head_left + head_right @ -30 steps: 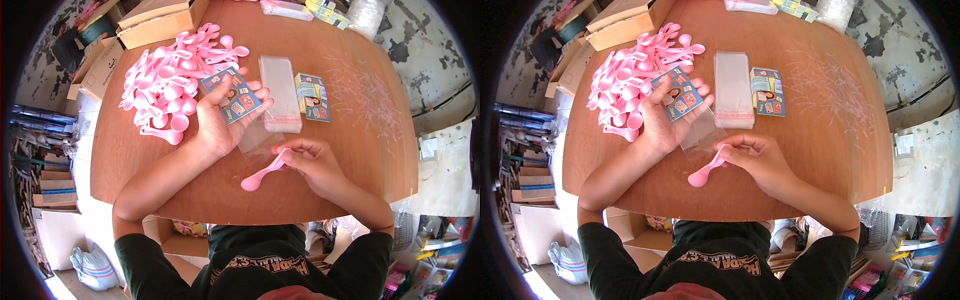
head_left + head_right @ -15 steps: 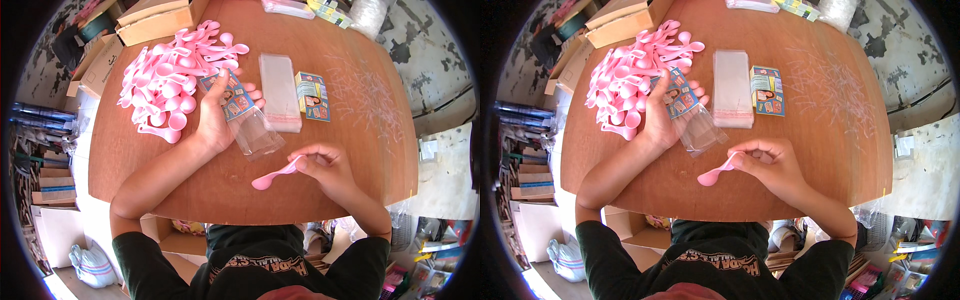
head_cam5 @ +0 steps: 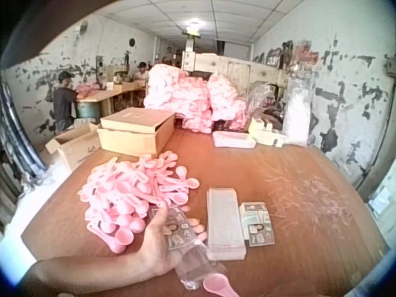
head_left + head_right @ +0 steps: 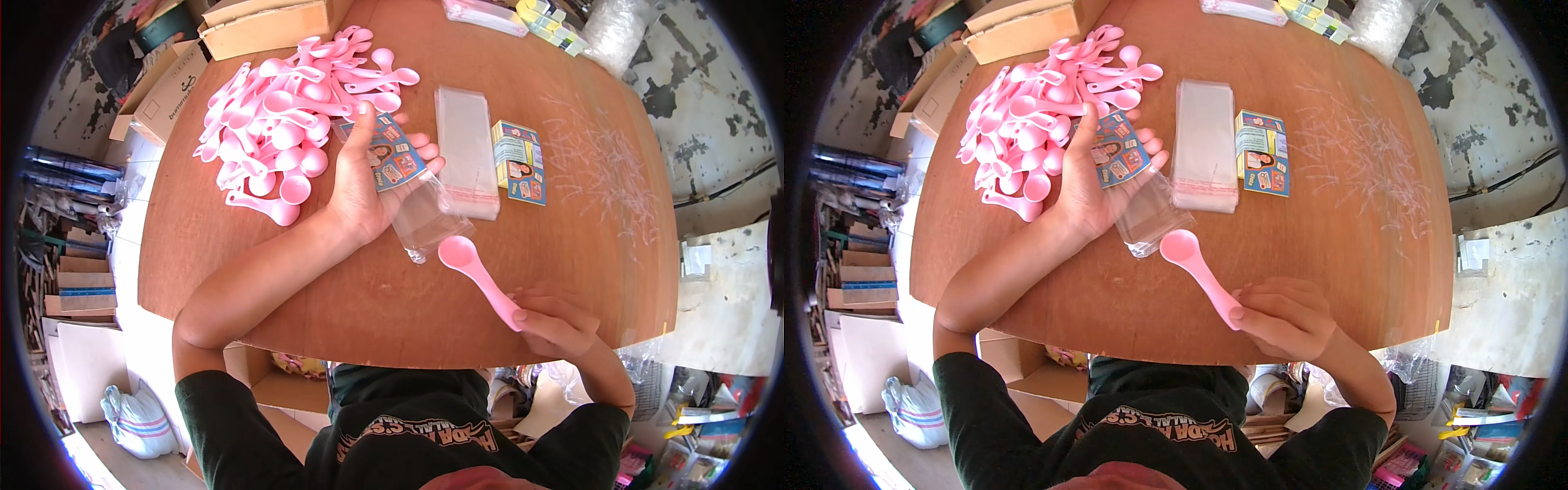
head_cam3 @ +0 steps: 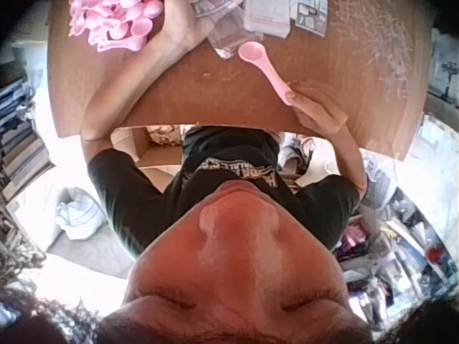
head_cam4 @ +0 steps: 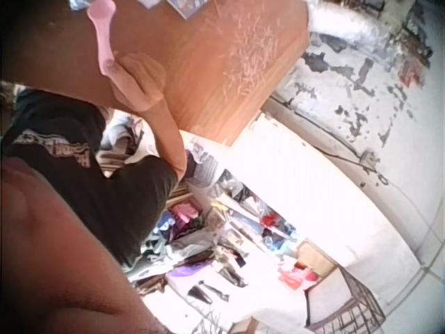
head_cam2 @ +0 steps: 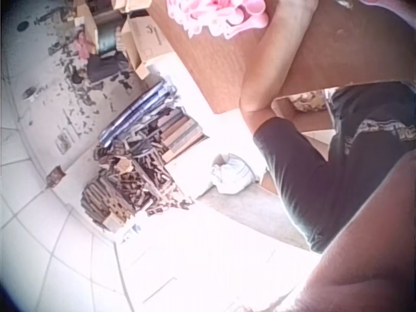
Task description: Packing a plastic spoon and a decorative card into a small plastic bag and sealing it.
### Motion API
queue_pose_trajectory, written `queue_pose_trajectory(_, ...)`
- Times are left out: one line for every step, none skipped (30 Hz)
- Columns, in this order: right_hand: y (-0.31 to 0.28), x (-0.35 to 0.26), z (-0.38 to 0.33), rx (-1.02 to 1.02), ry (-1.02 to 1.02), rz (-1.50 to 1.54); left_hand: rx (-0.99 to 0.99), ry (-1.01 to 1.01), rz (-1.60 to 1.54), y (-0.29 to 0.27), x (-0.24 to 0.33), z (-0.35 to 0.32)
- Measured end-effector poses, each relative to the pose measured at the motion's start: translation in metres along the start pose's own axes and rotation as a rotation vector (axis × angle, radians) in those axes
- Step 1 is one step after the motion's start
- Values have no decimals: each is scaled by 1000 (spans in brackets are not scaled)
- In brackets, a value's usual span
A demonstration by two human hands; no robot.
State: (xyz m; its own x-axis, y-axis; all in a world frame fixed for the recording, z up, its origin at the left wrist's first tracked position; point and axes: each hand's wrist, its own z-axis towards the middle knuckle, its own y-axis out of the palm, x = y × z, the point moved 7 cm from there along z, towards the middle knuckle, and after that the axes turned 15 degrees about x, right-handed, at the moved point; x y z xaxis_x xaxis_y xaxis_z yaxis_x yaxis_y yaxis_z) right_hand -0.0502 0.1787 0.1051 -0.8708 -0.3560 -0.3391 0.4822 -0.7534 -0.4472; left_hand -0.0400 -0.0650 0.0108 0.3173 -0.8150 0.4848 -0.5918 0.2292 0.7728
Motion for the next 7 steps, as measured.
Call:
queue_pose_trajectory(2,-3,0,-19,-58,-21,-1,-1,0,1,0,-1)
queue_pose_trajectory(5,-6,0,-37,-115,-42,13,-5,8,2,0,-4)
queue_pose_trajectory(6,-6,0,-36,-115,-44,27,-9,15,2,-1,-5)
queue_pose_trajectory(7,-6,1,-33,-130,-42,25,-11,17,2,-2,-6)
queue_pose_trajectory(7,-6,2,-31,-147,-37,29,-17,21,2,-4,-7)
queue_pose_trajectory(9,-5,3,-30,-147,-37,32,-24,25,2,-5,-8)
queue_pose_trajectory(12,-2,4,-55,-138,-33,32,-23,25,3,-5,-8)
